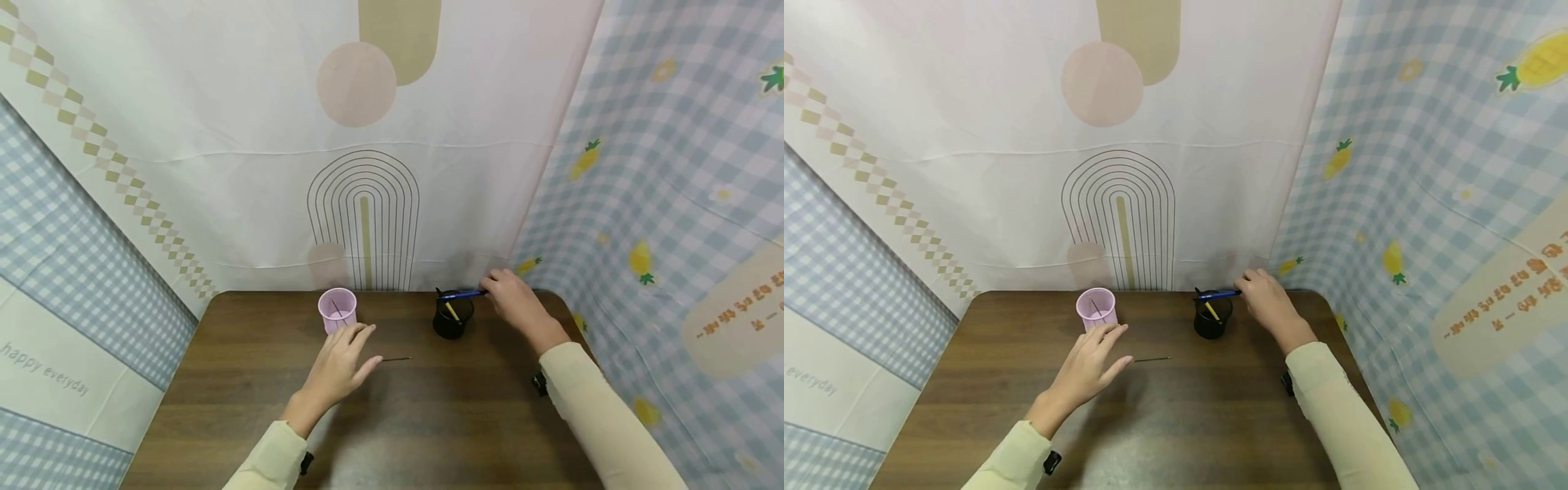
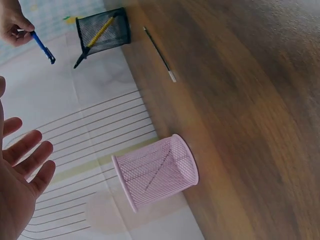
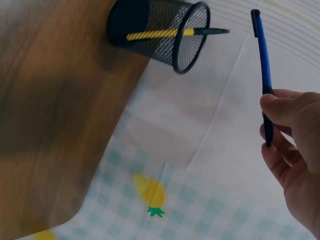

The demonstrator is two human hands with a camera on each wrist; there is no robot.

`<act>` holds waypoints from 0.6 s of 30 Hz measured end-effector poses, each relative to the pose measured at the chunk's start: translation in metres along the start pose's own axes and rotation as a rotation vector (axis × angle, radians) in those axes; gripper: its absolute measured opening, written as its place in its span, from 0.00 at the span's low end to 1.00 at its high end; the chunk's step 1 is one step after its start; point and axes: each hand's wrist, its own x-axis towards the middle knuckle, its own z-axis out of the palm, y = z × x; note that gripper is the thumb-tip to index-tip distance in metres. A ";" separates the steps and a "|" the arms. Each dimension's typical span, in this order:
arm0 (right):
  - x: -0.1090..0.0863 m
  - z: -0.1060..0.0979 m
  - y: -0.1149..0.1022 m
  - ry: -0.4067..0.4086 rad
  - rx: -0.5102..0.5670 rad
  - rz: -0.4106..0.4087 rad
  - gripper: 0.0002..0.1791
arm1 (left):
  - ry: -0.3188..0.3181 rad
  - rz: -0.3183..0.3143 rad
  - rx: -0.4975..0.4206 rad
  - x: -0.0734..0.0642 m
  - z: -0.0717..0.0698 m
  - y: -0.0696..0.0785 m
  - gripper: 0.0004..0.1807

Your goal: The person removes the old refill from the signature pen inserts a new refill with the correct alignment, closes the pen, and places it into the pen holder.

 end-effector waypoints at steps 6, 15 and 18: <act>0.004 0.003 0.005 -0.063 -0.027 0.042 0.09 | -0.017 0.000 0.027 -0.006 0.002 -0.003 0.35; 0.015 0.018 0.012 -0.154 -0.097 0.047 0.10 | -0.028 0.014 0.048 -0.017 0.006 -0.007 0.36; 0.019 0.023 0.011 -0.192 -0.108 0.053 0.11 | -0.024 0.011 0.042 -0.019 0.006 -0.007 0.36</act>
